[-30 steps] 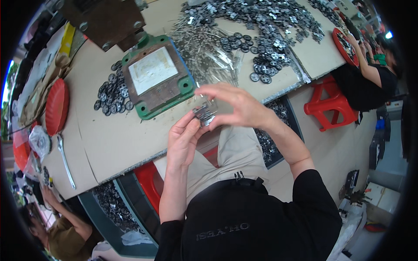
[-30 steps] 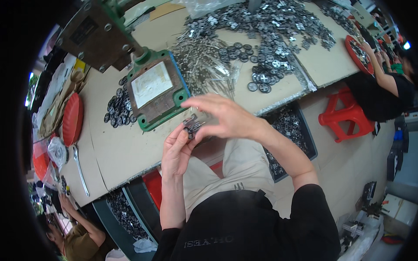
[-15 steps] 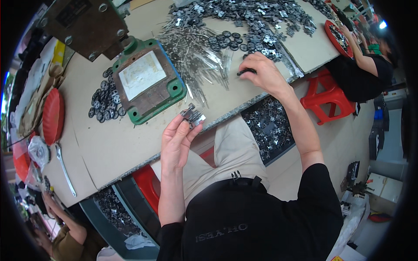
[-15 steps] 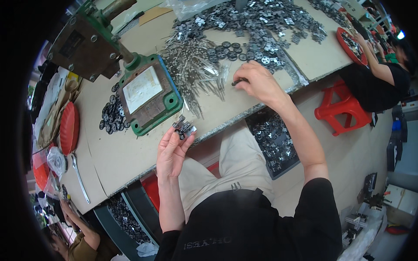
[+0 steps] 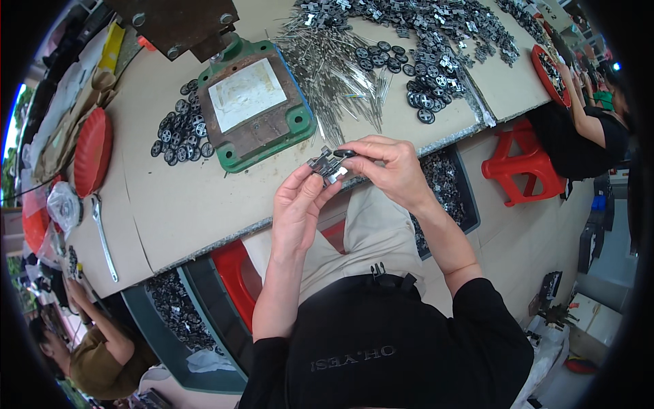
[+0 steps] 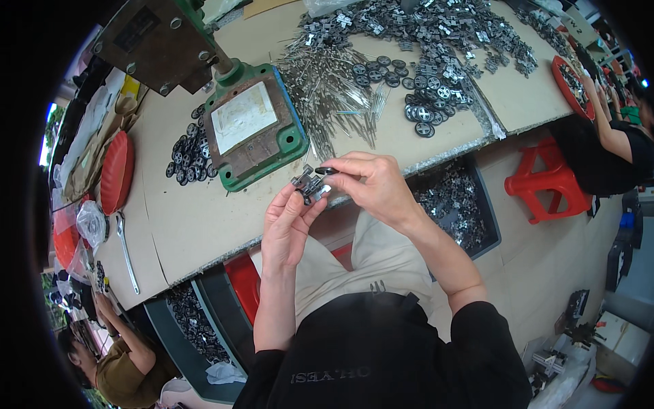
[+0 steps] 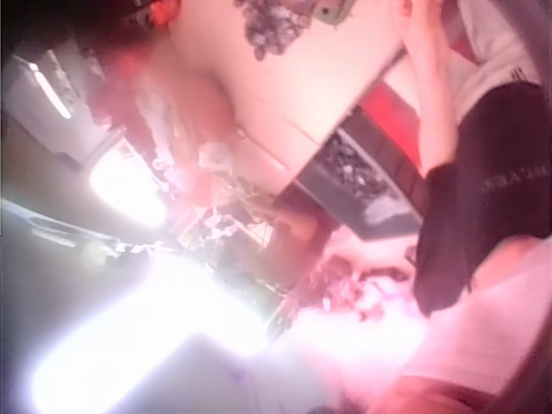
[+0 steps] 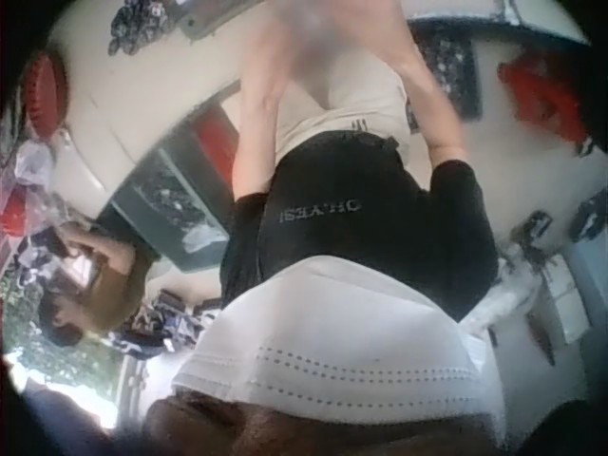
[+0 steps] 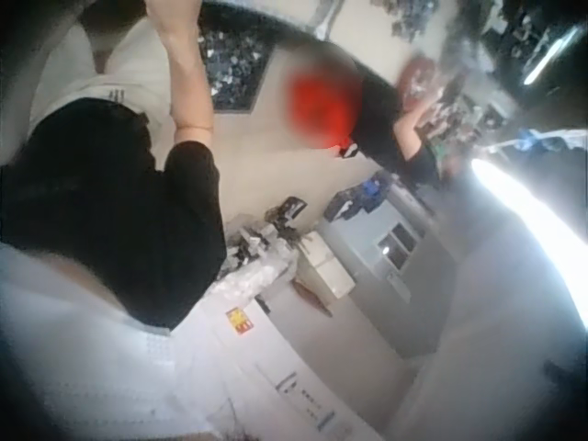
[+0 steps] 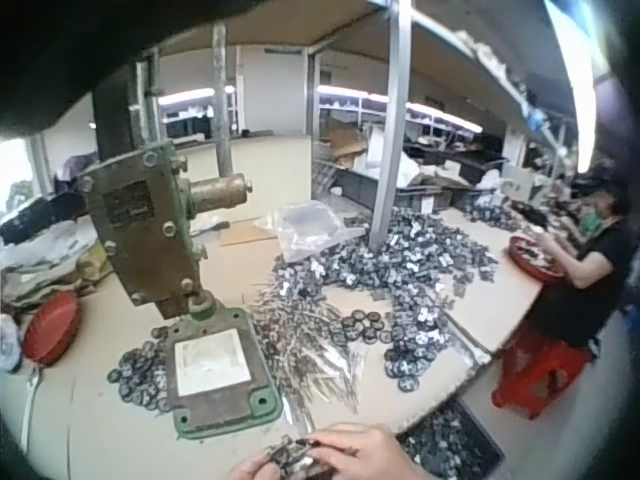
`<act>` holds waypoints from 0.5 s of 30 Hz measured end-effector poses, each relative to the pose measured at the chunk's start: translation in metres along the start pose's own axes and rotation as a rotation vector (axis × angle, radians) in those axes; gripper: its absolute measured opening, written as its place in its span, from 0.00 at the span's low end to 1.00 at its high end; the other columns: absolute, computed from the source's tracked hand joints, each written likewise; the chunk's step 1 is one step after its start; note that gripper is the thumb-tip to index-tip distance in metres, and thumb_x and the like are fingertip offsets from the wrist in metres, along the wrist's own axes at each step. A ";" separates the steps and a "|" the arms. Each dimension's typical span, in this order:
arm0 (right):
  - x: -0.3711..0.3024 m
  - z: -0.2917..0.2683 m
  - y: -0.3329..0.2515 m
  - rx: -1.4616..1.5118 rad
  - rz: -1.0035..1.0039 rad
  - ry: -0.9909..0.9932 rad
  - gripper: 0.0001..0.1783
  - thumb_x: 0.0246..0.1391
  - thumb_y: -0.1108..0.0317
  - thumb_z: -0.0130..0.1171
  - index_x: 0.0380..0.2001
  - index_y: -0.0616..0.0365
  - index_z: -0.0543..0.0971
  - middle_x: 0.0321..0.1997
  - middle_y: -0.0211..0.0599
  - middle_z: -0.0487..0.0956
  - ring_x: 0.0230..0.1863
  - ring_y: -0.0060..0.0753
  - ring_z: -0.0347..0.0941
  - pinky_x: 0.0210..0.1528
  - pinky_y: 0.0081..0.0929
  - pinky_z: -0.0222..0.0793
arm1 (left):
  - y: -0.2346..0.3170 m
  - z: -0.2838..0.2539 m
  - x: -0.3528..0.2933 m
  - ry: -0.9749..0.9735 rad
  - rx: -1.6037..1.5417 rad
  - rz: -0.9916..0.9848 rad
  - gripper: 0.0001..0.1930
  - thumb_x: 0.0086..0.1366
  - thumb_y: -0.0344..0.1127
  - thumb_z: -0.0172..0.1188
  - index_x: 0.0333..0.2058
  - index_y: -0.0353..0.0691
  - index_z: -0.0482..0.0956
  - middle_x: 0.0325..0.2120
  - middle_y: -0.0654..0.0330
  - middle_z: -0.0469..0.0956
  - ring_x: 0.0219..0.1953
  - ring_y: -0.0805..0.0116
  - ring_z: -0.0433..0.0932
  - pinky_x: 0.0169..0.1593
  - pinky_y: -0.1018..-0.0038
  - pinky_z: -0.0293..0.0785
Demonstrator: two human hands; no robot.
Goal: The person assembles metal wheel components by hand, inserting metal pins and circular pieces into brackets, then positions the assembled parts into a benchtop press and operates the lever to press them.
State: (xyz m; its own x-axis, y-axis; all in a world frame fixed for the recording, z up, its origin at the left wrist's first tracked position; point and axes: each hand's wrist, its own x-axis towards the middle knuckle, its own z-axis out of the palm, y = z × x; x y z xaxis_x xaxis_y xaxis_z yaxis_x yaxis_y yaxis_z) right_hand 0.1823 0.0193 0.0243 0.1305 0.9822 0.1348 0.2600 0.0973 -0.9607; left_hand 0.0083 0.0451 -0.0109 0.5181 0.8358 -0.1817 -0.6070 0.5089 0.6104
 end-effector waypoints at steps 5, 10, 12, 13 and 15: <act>-0.007 0.003 -0.001 0.074 0.024 -0.020 0.12 0.52 0.79 0.54 0.41 0.67 0.78 0.30 0.35 0.77 0.26 0.18 0.72 0.30 0.15 0.70 | -0.002 -0.003 -0.001 0.007 0.022 0.024 0.11 0.63 0.29 0.53 0.44 0.34 0.72 0.39 0.54 0.76 0.39 0.66 0.77 0.47 0.68 0.77; -0.010 0.009 0.001 0.174 0.048 0.056 0.12 0.54 0.76 0.53 0.41 0.66 0.77 0.30 0.34 0.78 0.29 0.19 0.74 0.31 0.16 0.71 | -0.004 -0.003 -0.002 0.041 0.048 0.062 0.11 0.62 0.28 0.53 0.44 0.34 0.72 0.40 0.53 0.76 0.41 0.63 0.77 0.47 0.69 0.77; -0.012 0.012 0.004 0.184 0.056 0.069 0.12 0.53 0.77 0.53 0.41 0.66 0.77 0.30 0.35 0.78 0.29 0.19 0.74 0.31 0.17 0.71 | -0.005 -0.001 -0.003 0.046 0.047 0.081 0.13 0.62 0.27 0.53 0.45 0.32 0.71 0.40 0.53 0.76 0.41 0.65 0.77 0.47 0.70 0.76; -0.012 0.013 0.005 0.195 0.063 0.080 0.12 0.53 0.77 0.53 0.41 0.66 0.77 0.31 0.36 0.78 0.30 0.19 0.74 0.31 0.18 0.71 | -0.005 0.000 -0.003 0.052 0.047 0.101 0.14 0.62 0.26 0.54 0.46 0.30 0.70 0.40 0.53 0.76 0.41 0.67 0.77 0.47 0.71 0.76; -0.014 0.013 0.005 0.092 0.000 0.092 0.13 0.51 0.77 0.55 0.41 0.66 0.77 0.32 0.37 0.78 0.30 0.20 0.74 0.31 0.19 0.71 | -0.005 0.002 -0.004 0.062 0.091 0.139 0.14 0.61 0.26 0.54 0.46 0.29 0.70 0.39 0.53 0.76 0.41 0.67 0.77 0.47 0.71 0.76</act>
State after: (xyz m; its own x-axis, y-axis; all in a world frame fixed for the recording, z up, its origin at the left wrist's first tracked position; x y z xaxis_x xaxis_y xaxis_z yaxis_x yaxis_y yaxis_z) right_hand 0.1692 0.0086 0.0141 0.2189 0.9638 0.1523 0.1719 0.1155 -0.9783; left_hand 0.0107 0.0384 -0.0120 0.3930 0.9093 -0.1366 -0.6116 0.3695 0.6996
